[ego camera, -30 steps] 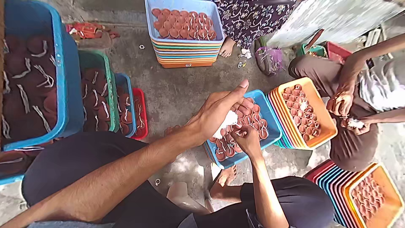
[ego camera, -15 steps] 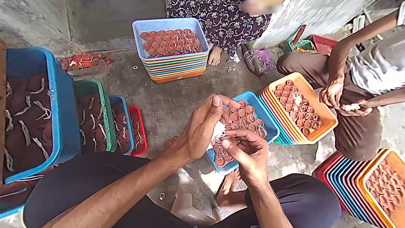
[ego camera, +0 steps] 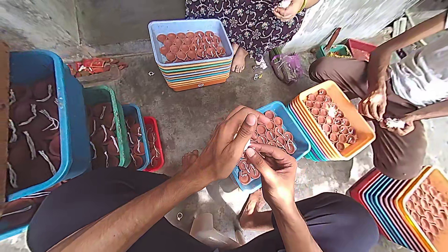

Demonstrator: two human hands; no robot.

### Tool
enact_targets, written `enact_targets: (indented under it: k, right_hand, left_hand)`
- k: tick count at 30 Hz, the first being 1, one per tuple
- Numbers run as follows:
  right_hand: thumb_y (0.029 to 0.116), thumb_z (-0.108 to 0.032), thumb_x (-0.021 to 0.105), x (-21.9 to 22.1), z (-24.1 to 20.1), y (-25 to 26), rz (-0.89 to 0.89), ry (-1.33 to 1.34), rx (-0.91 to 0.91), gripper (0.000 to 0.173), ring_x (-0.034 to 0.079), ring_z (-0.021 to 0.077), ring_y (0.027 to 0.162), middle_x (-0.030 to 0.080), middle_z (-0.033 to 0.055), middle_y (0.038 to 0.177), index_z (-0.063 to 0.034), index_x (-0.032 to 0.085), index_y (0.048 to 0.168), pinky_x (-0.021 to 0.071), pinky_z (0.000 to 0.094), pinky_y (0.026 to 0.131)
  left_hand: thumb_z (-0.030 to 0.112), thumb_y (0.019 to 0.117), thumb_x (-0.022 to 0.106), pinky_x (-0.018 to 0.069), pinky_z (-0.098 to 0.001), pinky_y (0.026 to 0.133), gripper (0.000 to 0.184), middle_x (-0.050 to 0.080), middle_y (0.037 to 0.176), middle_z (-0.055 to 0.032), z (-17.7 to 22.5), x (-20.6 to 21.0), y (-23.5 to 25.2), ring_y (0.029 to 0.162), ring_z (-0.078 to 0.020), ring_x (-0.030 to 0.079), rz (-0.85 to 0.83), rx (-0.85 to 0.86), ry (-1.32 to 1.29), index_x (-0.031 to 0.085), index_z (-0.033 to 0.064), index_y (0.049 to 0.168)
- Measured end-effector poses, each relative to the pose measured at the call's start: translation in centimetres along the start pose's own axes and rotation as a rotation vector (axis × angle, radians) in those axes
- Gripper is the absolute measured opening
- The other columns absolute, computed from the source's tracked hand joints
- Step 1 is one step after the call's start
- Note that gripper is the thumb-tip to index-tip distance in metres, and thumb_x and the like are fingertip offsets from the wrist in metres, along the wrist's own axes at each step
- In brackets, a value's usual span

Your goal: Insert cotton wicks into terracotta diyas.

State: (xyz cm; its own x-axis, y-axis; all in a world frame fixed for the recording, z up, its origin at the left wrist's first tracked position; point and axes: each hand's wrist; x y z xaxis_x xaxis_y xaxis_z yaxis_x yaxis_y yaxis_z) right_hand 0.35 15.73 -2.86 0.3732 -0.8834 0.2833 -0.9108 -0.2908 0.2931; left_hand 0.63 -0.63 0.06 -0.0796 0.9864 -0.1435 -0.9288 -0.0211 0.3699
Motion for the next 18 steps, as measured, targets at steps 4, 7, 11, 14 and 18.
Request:
enact_targets:
  k: [4,7,11,14,18]
  right_hand:
    - [0.0924,0.007,0.07,-0.12,0.09,-0.03,-0.015,0.006,-0.012,0.016,0.073,0.0177,0.084,0.075,0.0174,0.097,0.01,0.073,0.108,0.0633,0.0324,0.081]
    - [0.0927,0.008,0.069,-0.18,0.01,-0.02,-0.016,0.032,0.002,0.018,0.074,0.0206,0.086,0.075,0.0192,0.097,0.0116,0.07,0.11,0.0637,0.0344,0.083]
    - [0.0923,0.006,0.068,-0.53,-0.18,-0.03,-0.049,0.058,0.026,0.023,0.075,0.0244,0.091,0.074,0.0218,0.101,0.0124,0.067,0.114,0.0633,0.0373,0.086]
    - [0.0921,0.003,0.069,-0.73,-0.36,0.09,-0.066,0.032,0.018,0.025,0.075,0.0236,0.09,0.074,0.0215,0.101,0.0118,0.067,0.115,0.063,0.0367,0.085]
    - [0.0914,0.001,0.074,-0.56,-0.59,0.28,-0.026,-0.004,0.007,0.021,0.075,0.0214,0.085,0.075,0.0196,0.096,0.0103,0.07,0.11,0.0638,0.0343,0.081]
  left_hand:
    - [0.032,0.1135,0.027,0.0544,-0.0245,0.054,0.044,0.065,0.106,-0.0016,0.1,-0.08,0.07,0.076,-0.0111,0.064,0.025,-0.048,-0.041,0.066,0.0116,0.121]
    - [0.03,0.1136,0.027,0.0554,-0.0256,0.059,0.044,0.067,0.108,-0.0026,0.08,-0.14,0.11,0.081,-0.0117,0.065,0.03,-0.041,-0.059,0.066,0.0091,0.119]
    - [0.029,0.1136,0.027,0.0544,-0.025,0.056,0.044,0.067,0.108,-0.0032,0.11,-0.19,0.11,0.079,-0.0122,0.065,0.038,-0.055,-0.091,0.065,0.0093,0.121]
    - [0.03,0.1136,0.028,0.0522,-0.0243,0.05,0.044,0.066,0.101,-0.0037,0.24,-0.14,0.15,0.07,-0.0121,0.063,0.048,-0.075,-0.099,0.066,0.0094,0.121]
    - [0.029,0.1135,0.029,0.0517,-0.0239,0.047,0.042,0.066,0.099,-0.0034,0.25,-0.12,0.11,0.066,-0.0121,0.062,0.033,-0.067,-0.083,0.066,0.0094,0.12]
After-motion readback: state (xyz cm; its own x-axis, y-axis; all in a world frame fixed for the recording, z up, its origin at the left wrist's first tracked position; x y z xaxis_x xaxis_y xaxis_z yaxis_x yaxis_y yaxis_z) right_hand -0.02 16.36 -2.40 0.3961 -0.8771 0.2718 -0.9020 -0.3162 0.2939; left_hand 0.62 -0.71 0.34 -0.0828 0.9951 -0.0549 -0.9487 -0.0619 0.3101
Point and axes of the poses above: each hand's wrist, its own y-axis towards the middle knuckle, its own x-axis out of the palm, z = x × y
